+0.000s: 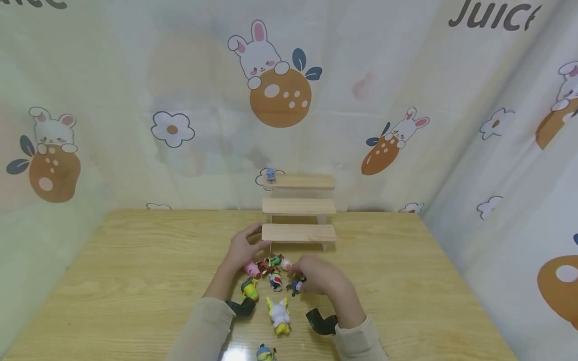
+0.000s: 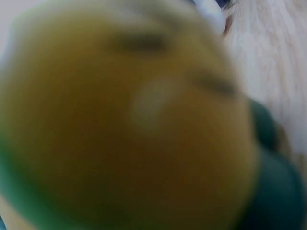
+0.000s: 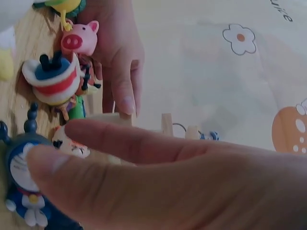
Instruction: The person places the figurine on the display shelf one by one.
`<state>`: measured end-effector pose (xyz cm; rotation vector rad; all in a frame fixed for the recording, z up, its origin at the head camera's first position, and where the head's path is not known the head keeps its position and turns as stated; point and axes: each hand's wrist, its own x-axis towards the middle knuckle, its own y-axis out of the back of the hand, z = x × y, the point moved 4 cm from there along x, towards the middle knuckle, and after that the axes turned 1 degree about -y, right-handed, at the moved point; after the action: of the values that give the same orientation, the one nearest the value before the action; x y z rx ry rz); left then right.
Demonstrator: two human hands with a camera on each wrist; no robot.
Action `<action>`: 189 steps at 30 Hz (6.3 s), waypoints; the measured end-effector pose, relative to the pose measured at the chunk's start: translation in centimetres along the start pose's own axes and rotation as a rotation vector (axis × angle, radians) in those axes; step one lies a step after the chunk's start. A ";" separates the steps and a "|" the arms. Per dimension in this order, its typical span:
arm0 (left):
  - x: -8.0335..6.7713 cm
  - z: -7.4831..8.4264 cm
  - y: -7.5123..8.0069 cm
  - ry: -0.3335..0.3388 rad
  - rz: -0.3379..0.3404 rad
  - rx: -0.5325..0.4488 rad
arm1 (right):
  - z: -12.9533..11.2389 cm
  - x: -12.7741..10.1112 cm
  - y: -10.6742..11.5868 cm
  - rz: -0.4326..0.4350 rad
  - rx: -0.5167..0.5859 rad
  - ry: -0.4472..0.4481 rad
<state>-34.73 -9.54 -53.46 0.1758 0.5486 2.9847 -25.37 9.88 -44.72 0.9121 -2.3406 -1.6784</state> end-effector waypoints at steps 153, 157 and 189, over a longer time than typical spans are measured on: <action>-0.3 -0.3 -0.6 -0.030 0.008 -0.027 | 4.9 -0.4 3.8 0.598 0.374 0.022; -0.2 -0.3 -0.3 -0.026 0.013 -0.020 | 4.7 -0.1 3.9 0.614 0.356 0.034; 0.4 -0.4 0.0 0.000 -0.002 -0.028 | 3.2 4.0 8.0 0.640 0.278 0.011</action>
<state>-35.15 -9.64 -53.74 0.1725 0.5063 2.9888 -33.20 11.99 -39.79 0.1460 -2.5145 -1.1098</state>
